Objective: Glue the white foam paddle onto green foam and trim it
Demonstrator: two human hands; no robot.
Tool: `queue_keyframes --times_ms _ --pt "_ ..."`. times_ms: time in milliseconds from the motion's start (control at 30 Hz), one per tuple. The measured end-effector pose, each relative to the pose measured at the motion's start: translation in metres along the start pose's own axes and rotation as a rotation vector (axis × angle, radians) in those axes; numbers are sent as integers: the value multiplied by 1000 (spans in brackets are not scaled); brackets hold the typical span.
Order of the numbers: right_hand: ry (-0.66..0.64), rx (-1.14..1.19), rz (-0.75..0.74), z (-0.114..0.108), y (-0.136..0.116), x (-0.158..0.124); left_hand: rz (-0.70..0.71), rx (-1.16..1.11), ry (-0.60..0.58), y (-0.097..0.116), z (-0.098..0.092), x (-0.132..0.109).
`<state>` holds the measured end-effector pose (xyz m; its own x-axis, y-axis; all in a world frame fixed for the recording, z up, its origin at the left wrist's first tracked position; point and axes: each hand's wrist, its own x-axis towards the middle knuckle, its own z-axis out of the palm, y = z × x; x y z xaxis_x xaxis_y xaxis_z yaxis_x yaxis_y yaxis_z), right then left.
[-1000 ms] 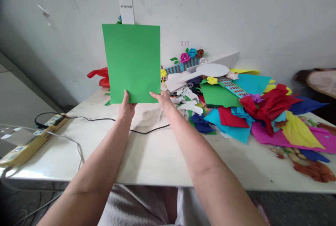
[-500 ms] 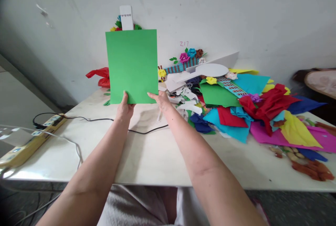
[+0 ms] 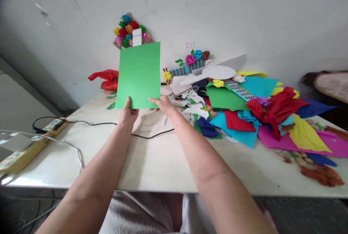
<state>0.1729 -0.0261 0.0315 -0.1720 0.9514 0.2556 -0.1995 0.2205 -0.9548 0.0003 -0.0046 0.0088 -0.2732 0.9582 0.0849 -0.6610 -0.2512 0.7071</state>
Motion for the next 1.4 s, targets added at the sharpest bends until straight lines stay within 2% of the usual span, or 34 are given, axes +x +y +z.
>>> queue_keyframes --times_ms 167,300,467,700,967,1400 --pt "21 24 9 5 -1 -2 -98 -36 92 4 5 -4" --pt "24 32 -2 9 -4 -6 -109 -7 114 4 5 -4" --pt "48 13 8 8 -3 -7 -51 5 43 2 3 -2" --pt "55 -15 30 6 -5 -7 -63 -32 53 4 8 -10" --pt "27 -111 -11 -5 -1 -2 89 44 -30 11 13 -11" --pt "-33 -12 -42 -12 3 2 164 51 -145 23 17 -13"
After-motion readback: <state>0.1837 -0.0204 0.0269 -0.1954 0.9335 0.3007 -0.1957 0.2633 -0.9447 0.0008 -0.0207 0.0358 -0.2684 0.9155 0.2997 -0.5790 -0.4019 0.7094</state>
